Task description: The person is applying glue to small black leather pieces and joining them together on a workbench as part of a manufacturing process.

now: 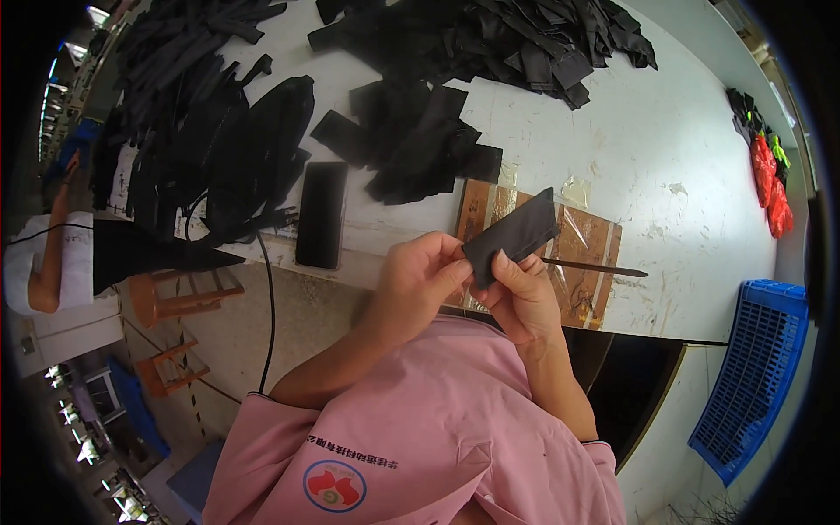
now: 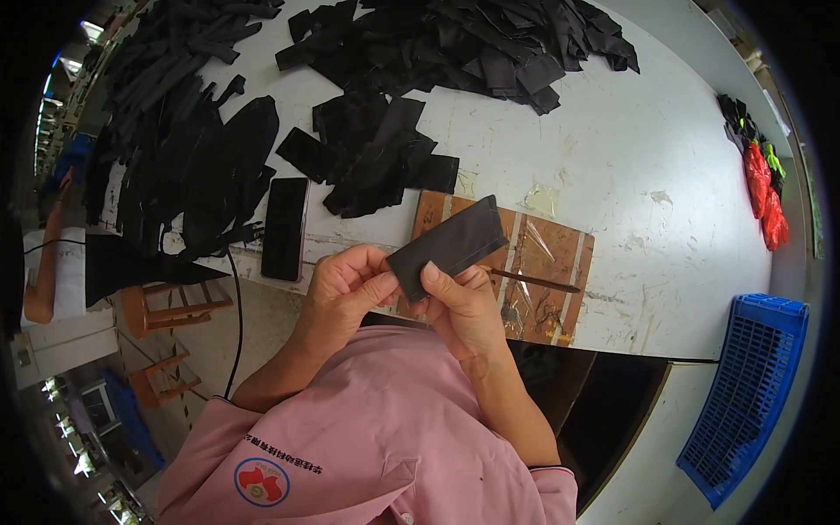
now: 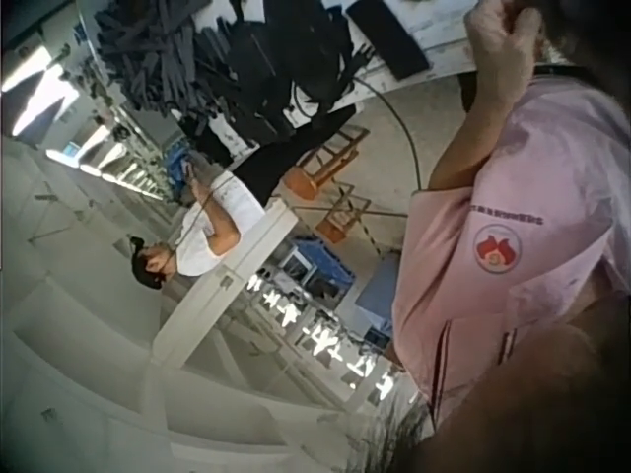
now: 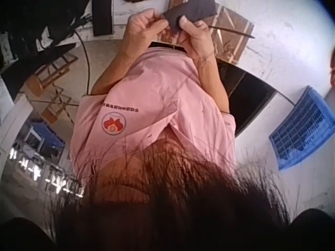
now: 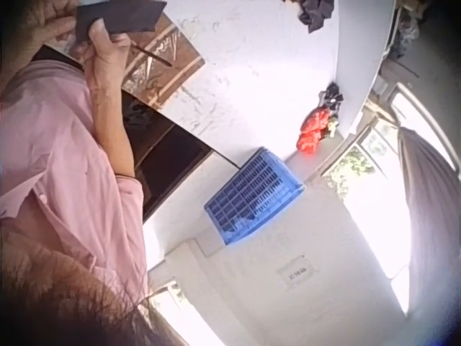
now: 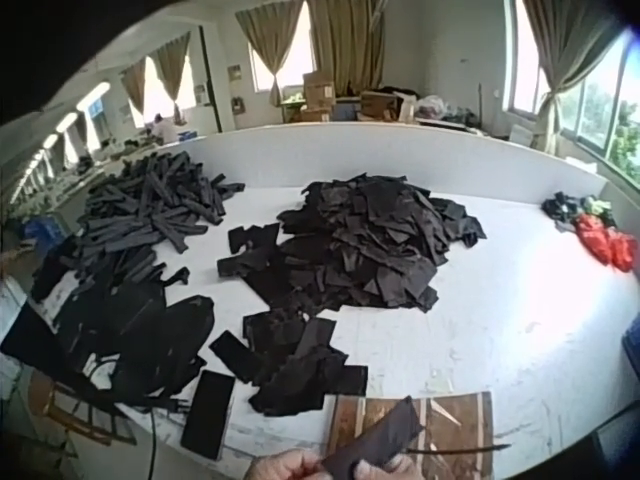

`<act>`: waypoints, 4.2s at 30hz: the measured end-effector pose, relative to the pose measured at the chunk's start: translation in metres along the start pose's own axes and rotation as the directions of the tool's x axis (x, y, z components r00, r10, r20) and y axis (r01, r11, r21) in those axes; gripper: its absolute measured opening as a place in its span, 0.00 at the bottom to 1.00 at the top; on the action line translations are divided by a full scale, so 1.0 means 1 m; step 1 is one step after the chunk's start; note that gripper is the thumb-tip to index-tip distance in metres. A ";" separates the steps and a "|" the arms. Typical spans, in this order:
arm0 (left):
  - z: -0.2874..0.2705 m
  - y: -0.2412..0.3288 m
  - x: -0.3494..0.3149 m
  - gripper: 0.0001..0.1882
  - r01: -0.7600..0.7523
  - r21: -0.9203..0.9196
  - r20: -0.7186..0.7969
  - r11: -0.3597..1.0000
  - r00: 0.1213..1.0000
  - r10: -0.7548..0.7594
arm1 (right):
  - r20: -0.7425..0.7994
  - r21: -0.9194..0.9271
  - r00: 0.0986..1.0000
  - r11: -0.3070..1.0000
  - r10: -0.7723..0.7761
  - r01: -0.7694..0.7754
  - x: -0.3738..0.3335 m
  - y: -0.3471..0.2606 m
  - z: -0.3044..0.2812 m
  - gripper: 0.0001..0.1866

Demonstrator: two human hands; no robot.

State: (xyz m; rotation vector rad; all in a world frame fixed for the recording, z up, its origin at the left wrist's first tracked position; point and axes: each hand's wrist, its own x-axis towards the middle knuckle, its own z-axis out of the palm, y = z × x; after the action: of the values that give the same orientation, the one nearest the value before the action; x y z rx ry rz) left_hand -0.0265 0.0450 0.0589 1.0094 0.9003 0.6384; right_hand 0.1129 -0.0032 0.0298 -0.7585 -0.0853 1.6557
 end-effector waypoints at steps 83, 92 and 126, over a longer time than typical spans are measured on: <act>0.080 0.043 0.045 0.17 0.677 -0.594 0.700 0.434 0.701 -0.137 | 0.034 -0.563 0.931 0.763 -0.364 0.318 -0.061 -0.105 0.013 0.12; 0.081 0.023 0.040 0.16 0.526 -0.579 0.681 0.623 0.732 0.014 | 0.045 -0.492 0.978 0.848 -0.202 0.197 -0.038 -0.107 -0.018 0.11; 0.078 0.022 0.041 0.04 -0.431 -0.196 0.208 0.881 0.860 0.466 | 0.617 -0.683 0.694 -0.689 -0.370 0.241 -0.061 -0.103 0.002 0.13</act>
State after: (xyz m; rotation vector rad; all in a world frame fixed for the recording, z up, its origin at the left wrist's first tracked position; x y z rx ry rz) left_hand 0.0602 0.0529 0.0842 1.1510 0.3838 0.9314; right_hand 0.2022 -0.0321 0.1044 -1.7787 -1.9537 -0.0004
